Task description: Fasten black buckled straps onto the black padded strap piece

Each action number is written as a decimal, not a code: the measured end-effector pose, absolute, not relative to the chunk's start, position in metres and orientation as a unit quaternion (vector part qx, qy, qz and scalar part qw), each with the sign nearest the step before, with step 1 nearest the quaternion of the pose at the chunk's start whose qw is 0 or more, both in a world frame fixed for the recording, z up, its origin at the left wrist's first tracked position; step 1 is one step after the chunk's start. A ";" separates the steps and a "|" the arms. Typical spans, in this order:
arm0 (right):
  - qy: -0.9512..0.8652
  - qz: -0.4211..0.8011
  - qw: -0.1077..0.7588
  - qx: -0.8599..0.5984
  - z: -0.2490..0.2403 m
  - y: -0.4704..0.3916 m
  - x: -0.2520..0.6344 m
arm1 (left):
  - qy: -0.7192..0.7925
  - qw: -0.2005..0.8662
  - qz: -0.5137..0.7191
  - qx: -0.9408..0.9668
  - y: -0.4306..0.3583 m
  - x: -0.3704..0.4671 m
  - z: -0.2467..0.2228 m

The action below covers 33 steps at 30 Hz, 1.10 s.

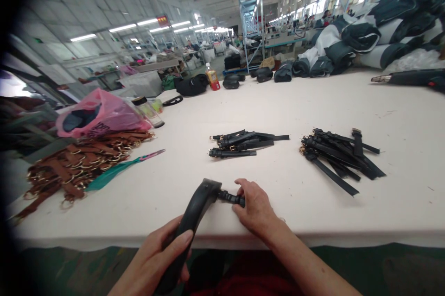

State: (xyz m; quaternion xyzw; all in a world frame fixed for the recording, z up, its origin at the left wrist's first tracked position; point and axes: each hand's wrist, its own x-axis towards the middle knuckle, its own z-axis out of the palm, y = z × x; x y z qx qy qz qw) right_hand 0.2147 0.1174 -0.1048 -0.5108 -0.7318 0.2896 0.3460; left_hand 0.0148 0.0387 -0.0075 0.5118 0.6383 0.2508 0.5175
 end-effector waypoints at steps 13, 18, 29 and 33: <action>-0.803 0.148 0.179 -0.549 -0.084 0.115 0.213 | 0.625 0.557 0.261 0.480 0.035 0.012 -0.017; -0.801 0.138 0.189 -0.551 -0.088 0.119 0.204 | 0.618 0.567 0.275 0.470 0.034 0.011 -0.017; -0.780 0.202 0.205 -0.556 -0.088 0.125 0.200 | 0.614 0.578 0.295 0.450 0.036 0.008 -0.024; -0.775 0.193 0.188 -0.571 -0.088 0.127 0.195 | 0.616 0.580 0.303 0.439 0.033 0.007 -0.031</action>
